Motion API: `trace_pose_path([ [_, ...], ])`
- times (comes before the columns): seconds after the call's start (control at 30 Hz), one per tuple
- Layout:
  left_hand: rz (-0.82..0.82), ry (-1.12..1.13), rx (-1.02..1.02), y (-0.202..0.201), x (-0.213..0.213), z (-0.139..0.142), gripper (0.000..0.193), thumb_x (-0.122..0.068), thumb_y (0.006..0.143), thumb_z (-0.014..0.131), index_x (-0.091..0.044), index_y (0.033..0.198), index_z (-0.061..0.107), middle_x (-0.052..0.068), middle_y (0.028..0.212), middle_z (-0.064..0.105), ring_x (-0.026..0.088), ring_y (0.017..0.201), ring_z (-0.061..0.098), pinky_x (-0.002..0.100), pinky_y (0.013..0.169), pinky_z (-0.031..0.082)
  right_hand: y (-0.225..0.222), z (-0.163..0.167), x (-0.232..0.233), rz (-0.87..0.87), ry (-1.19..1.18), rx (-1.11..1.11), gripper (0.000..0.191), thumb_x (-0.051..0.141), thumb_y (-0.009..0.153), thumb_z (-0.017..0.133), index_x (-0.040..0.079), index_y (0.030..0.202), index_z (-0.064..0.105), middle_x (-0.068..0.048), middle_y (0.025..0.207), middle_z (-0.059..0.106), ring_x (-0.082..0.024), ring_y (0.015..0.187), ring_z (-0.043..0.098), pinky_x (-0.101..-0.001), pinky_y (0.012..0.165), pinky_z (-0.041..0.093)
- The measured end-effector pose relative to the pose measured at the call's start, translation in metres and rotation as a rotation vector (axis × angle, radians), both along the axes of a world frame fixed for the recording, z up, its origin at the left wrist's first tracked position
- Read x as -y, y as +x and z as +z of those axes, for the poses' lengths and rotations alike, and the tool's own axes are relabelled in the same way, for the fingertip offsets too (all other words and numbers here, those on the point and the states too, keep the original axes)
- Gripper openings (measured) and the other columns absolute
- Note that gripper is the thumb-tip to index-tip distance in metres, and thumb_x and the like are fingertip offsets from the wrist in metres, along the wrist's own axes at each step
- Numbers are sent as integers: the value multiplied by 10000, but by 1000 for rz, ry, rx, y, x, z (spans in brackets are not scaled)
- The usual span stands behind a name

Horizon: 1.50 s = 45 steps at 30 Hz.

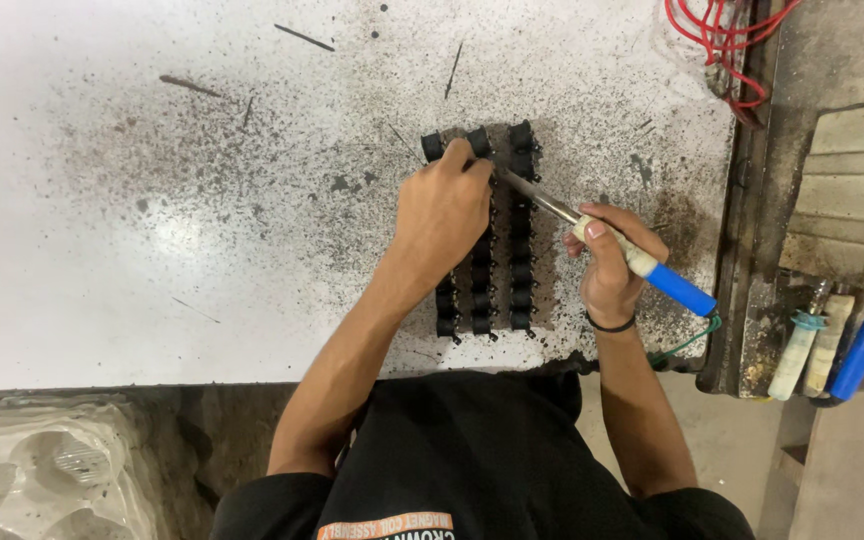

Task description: The person arranges black plastic coil bobbins into rows on a workbench, then uses a soldering iron to solder wire leads onto each bobbin one at a time, working along the rows while smoke rises from the solder joints. The soldered bobbins accumulate in ordered rows on the bench.

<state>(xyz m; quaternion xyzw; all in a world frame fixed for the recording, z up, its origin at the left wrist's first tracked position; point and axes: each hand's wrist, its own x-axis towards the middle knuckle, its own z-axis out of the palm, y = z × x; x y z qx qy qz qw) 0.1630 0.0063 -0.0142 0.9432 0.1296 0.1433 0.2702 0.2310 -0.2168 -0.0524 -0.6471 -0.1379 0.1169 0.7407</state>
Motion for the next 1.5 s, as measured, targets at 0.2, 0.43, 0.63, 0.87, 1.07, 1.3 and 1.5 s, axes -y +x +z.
trace_pose_path([
  [0.2,10,-68,13,0,-8,2,141,-72,839,700,-53,957,775,120,957,659,314,631,693,420,563,582,-1,-1,-5,-48,82,22,246,129,982,677,-91,1084,714,-184,912,715,-224,701,701,-316,597,562],
  [0.43,-2,-87,16,1,-7,1,160,-40,859,677,-31,984,777,129,983,677,295,627,697,399,564,587,0,-2,-3,-9,74,54,238,126,991,677,-83,1097,716,-182,877,716,-221,695,700,-315,599,566],
  [0.63,0,-74,-122,3,-5,-1,125,-29,897,646,5,948,755,139,948,663,287,630,703,402,548,585,-1,-4,-3,-10,88,28,239,125,987,681,-82,1102,714,-174,907,715,-213,712,698,-312,607,564],
  [0.87,-4,-61,-21,4,-4,-3,130,-42,841,681,3,943,750,131,914,646,282,630,688,399,550,580,2,-8,0,-10,71,85,242,135,986,686,-79,1093,720,-177,898,715,-215,689,701,-303,571,562],
  [1.07,31,-95,19,-1,-4,-4,94,-57,847,711,-30,920,763,97,928,663,272,604,679,395,559,572,2,-11,-1,-13,120,112,227,113,1000,679,-76,1117,723,-187,915,716,-215,678,707,-303,567,566],
  [1.3,27,-116,64,-4,-6,-9,108,-49,895,683,-42,969,761,57,988,691,248,617,695,375,542,568,0,-5,-4,-16,61,101,234,114,1003,682,-96,1103,707,-177,918,720,-214,745,715,-316,646,584],
  [1.5,12,-62,97,1,-8,-12,120,-64,888,694,-25,992,737,92,993,681,275,626,689,387,541,570,3,5,-5,33,-12,121,254,116,992,672,-107,1110,708,-183,899,716,-213,718,693,-312,638,566],
])
